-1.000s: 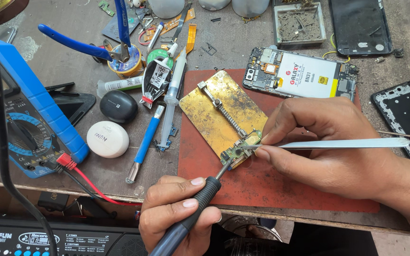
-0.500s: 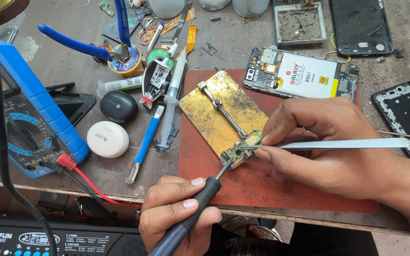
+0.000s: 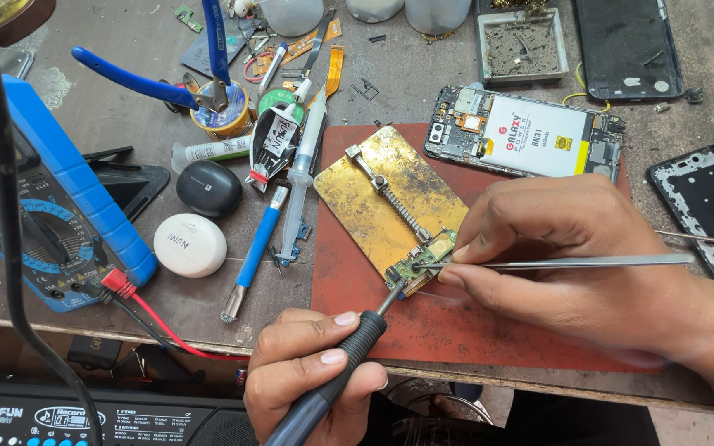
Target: The person uses a soldering iron and tweezers to work on a small circuit board, then switches to a hot air rework station to heat the same board while manipulating components with tweezers. The workspace contains disassembled mobile phone parts and various tools.
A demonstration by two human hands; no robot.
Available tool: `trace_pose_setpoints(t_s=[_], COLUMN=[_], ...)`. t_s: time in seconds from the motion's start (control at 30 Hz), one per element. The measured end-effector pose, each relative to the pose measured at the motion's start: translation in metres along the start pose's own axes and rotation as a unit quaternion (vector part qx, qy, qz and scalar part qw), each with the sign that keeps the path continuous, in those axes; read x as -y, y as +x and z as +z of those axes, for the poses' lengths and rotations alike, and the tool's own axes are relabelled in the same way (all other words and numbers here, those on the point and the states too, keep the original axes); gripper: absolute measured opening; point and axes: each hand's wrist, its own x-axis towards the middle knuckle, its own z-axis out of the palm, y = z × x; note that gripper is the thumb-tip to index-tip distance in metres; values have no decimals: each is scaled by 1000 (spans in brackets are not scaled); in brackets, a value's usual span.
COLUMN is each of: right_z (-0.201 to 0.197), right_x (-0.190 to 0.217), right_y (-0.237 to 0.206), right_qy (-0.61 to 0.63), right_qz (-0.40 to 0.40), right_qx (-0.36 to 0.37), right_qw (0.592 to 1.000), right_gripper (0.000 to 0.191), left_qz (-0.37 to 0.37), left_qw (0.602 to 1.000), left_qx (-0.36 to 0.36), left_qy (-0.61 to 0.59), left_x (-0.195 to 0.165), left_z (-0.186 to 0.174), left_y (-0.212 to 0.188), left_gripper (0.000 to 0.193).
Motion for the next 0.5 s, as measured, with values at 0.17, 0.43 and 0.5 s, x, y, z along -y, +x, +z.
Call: trace_pose_setpoints(t_s=[0.17,0.43,0.5], right_z=[1,0,0], right_x=[3,4,4], right_y=[2,2,2], right_qy=[7,-19,-20], right_qz=[11,-5,-13], right_qx=[-16,-3,-4], right_qw=[1000,1000,1000], right_gripper=[11,11,12], left_qz=[6,10,4], left_qw=[1000,1000,1000], left_qx=[0,1,2], left_qy=[1,-6,-4], left_x=[0,-1,-2], left_z=[0,2,2], left_y=[1,1,0], left_gripper=[36,36,35])
